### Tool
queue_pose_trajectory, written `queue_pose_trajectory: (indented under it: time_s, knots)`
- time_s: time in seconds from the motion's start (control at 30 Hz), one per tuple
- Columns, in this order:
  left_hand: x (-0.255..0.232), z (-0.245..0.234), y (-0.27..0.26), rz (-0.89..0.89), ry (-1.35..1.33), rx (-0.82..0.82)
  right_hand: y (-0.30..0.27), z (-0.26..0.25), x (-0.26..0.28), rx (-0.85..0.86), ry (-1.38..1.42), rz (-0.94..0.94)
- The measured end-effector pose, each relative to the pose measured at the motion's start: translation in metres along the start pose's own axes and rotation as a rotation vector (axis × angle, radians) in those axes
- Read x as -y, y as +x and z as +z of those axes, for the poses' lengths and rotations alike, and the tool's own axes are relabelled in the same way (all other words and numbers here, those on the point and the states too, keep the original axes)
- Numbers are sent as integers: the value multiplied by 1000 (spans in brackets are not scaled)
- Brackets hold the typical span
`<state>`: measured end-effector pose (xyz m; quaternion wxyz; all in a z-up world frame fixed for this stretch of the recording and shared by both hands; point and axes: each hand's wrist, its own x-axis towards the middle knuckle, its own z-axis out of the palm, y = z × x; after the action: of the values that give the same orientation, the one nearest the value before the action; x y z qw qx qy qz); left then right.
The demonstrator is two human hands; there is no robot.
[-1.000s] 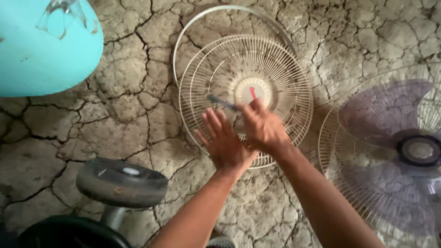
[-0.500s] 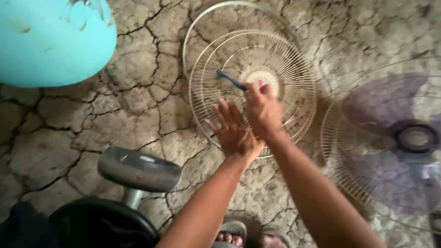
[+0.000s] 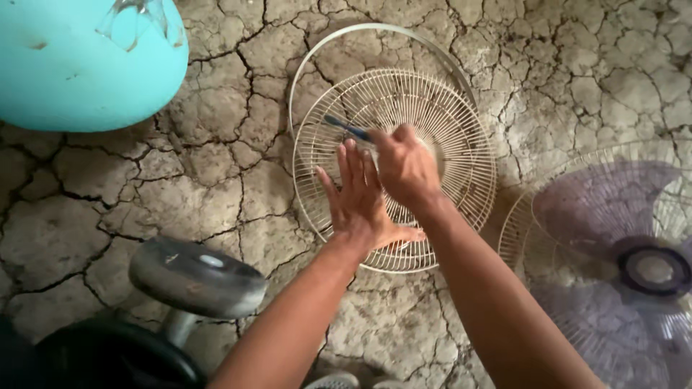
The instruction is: The person disassembles a standing fan by removing the front grille with a screwdriver, then uses a toothbrush to scrub the grille's wires and center hub. The person flips the grille and continues scrubbing the opposite side.
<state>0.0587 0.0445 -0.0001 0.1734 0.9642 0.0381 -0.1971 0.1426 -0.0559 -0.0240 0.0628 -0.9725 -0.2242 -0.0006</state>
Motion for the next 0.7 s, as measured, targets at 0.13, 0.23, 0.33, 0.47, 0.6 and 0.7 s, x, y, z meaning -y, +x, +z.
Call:
queue_pose_trajectory:
  time_s: [0.13, 0.23, 0.33, 0.47, 0.6, 0.7]
  knots:
    - [-6, -9, 5, -10, 94, 98, 11, 2, -26, -259, 27, 129]
    - [-15, -17, 10, -34, 117, 173, 12, 16, -39, -179, 125, 171]
    - [-24, -22, 16, -39, 115, 189, 13, 33, -47, -250, 188, -147]
    - [-23, -22, 19, -60, 183, 244, 15, 40, -65, -332, 367, -216]
    - [-23, -19, 25, -83, 225, 294, -2, 35, -82, -272, 512, -129]
    - [-22, -16, 28, -79, 218, 281, -23, 32, -83, -494, 460, -238]
